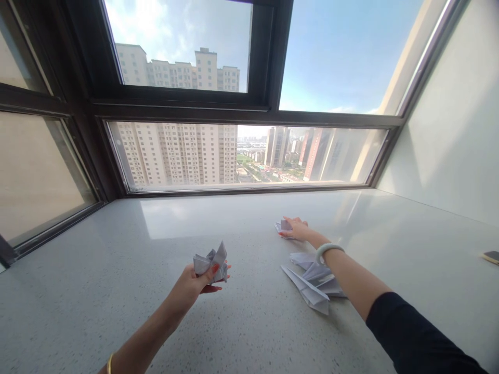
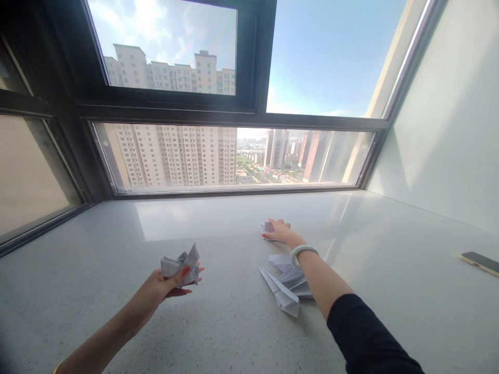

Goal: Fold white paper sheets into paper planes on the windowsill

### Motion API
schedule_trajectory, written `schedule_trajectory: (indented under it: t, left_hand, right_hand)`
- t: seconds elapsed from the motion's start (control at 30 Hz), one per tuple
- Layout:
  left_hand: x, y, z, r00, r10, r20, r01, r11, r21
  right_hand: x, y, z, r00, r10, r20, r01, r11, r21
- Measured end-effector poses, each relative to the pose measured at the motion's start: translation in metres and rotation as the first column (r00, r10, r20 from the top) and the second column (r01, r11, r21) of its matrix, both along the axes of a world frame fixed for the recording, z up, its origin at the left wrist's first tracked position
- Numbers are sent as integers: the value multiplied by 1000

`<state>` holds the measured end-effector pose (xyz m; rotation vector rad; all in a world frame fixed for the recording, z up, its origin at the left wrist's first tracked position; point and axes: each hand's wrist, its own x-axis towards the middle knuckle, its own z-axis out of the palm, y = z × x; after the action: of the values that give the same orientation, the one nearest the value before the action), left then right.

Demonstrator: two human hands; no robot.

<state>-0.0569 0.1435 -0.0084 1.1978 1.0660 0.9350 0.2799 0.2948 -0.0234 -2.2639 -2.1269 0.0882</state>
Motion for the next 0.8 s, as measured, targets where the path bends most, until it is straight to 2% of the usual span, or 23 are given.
schedule_trajectory:
  t: [0.17,0.33,0.43,0.57,0.67,0.8]
  left_hand:
    - [-1,6,-11,1000,0,4,0,1000,2]
    - [-4,8,-11,999,-45,-25,45,999,-28]
    - [-4,7,-7,999,-42,-30,42,999,-28]
    - [-2,3,-3,999,-16,-33,16,999,-29]
    - [1,0,-1,1000,6,-23,-6,1000,-6]
    - [2,-3,0,999,20,-35,-20,1000,12]
  right_hand:
    - [1,-1,9,999,-28,-30,28,1000,-4]
    - [11,-20,33,998,-43,-46,47,995,91]
    - [14,-38,43,994,92,-58,-85,989,117]
    - [18,-64,41,946,312,-92,-311,950,29]
    - [25,-80,36,926,362,-105,-364,931,-3]
    - [37,-92,37,929,351,-116,-355,935,-19]
